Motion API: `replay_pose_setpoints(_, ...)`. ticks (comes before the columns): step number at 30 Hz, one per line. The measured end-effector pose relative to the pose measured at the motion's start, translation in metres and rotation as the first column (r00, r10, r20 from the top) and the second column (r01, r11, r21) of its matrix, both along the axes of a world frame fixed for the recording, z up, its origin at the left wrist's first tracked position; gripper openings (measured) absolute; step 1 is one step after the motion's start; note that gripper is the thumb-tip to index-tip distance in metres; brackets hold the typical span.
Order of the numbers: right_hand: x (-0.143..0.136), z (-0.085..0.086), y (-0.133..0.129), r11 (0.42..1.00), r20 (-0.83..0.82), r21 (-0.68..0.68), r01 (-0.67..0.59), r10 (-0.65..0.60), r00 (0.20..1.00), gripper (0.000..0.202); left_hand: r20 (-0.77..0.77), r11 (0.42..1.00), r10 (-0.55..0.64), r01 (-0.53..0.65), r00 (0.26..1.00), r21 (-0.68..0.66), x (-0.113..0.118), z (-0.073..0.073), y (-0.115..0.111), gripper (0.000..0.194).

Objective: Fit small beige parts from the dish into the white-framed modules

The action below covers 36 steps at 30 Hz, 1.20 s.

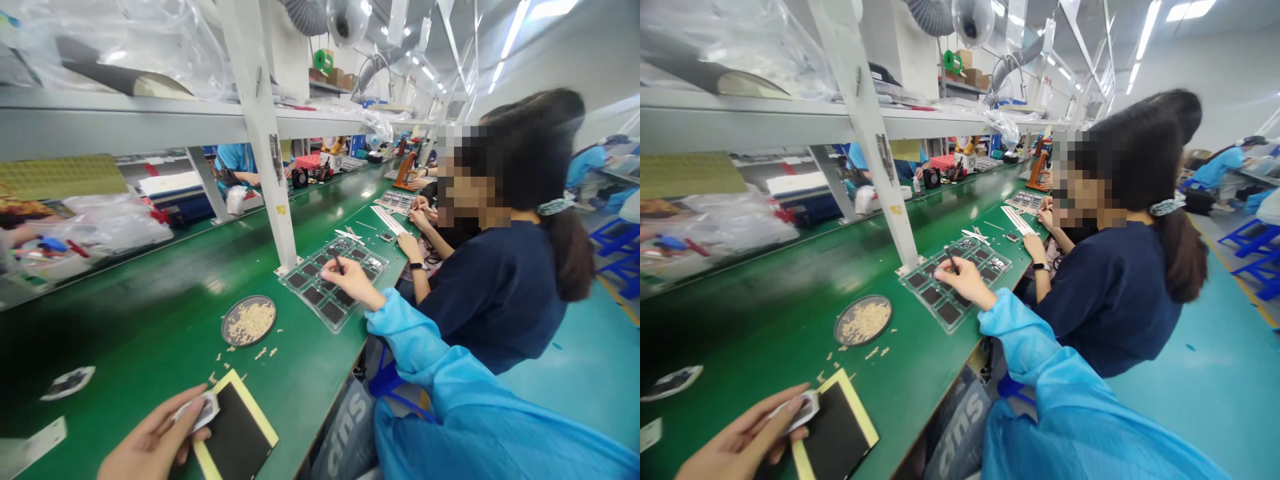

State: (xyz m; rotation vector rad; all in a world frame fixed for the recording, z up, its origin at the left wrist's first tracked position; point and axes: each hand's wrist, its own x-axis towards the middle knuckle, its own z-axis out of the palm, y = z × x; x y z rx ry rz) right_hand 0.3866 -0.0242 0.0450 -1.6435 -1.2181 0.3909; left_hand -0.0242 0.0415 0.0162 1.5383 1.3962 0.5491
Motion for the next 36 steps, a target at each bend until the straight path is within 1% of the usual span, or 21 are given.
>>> replay_pose_setpoints(2,-0.035,-0.001,0.016,0.988,-0.116,0.073,-0.138,0.146,0.983,0.038,0.011,1.000,0.022,-0.022,1.000,-0.012,0.002,0.003,0.000,0.079)
replay_pose_setpoints(4,-0.070,0.004,0.034,0.947,-0.245,0.166,-0.275,0.309,0.919,0.040,0.037,1.000,0.019,-0.019,0.999,-0.005,0.002,0.007,-0.002,0.081)
replay_pose_setpoints(6,-0.102,0.016,0.053,0.899,-0.320,0.210,-0.385,0.435,0.841,0.040,0.088,1.000,0.015,-0.016,0.996,0.007,0.002,0.010,-0.003,0.080)
replay_pose_setpoints(8,-0.131,0.029,0.069,0.856,-0.336,0.195,-0.480,0.518,0.787,0.038,0.139,0.999,0.017,-0.022,0.990,0.037,0.000,0.012,-0.005,0.076)
replay_pose_setpoints(10,-0.154,0.036,0.082,0.818,-0.365,0.199,-0.540,0.573,0.733,0.035,0.172,0.996,0.019,-0.033,0.985,0.079,-0.002,0.012,-0.005,0.067)
replay_pose_setpoints(11,-0.164,0.037,0.086,0.805,-0.387,0.205,-0.557,0.590,0.709,0.034,0.188,0.995,0.024,-0.041,0.982,0.091,-0.003,0.012,-0.005,0.062)
replay_pose_setpoints(13,-0.178,0.032,0.090,0.794,-0.447,0.189,-0.577,0.593,0.669,0.031,0.223,0.994,0.044,-0.065,0.974,0.090,-0.004,0.011,-0.005,0.053)
replay_pose_setpoints(16,-0.187,0.015,0.084,0.760,-0.537,0.094,-0.643,0.582,0.611,0.026,0.275,0.992,0.082,-0.105,0.958,0.071,-0.003,0.009,-0.005,0.046)
replay_pose_setpoints(20,-0.189,-0.004,0.070,0.678,-0.569,0.030,-0.735,0.616,0.545,0.026,0.342,0.987,0.136,-0.159,0.930,0.038,0.002,0.005,-0.006,0.042)
replay_pose_setpoints(23,-0.190,-0.008,0.065,0.642,-0.546,-0.027,-0.766,0.633,0.550,0.028,0.382,0.981,0.176,-0.195,0.907,0.012,0.003,0.004,-0.008,0.044)
replay_pose_setpoints(25,-0.192,-0.008,0.064,0.626,-0.534,-0.067,-0.777,0.635,0.558,0.029,0.409,0.981,0.169,-0.195,0.897,0.022,0.003,0.004,-0.009,0.047)
replay_pose_setpoints(29,-0.195,-0.007,0.061,0.572,-0.514,-0.113,-0.812,0.666,0.540,0.028,0.505,0.983,0.154,-0.184,0.850,0.010,0.002,0.008,-0.012,0.047)
replay_pose_setpoints(30,-0.196,-0.007,0.060,0.570,-0.501,-0.131,-0.811,0.668,0.550,0.028,0.523,0.983,0.153,-0.184,0.838,0.008,0.002,0.008,-0.013,0.047)
replay_pose_setpoints(32,-0.198,-0.009,0.058,0.585,-0.472,-0.162,-0.794,0.661,0.583,0.030,0.530,0.982,0.144,-0.186,0.835,0.027,0.001,0.009,-0.015,0.045)
replay_pose_setpoints(34,-0.201,-0.011,0.056,0.601,-0.460,-0.159,-0.783,0.657,0.598,0.033,0.501,0.979,0.130,-0.192,0.856,0.074,0.000,0.010,-0.018,0.044)
replay_pose_setpoints(36,-0.204,-0.013,0.054,0.603,-0.463,-0.133,-0.787,0.664,0.587,0.034,0.449,0.974,0.116,-0.190,0.886,0.122,0.000,0.011,-0.020,0.043)
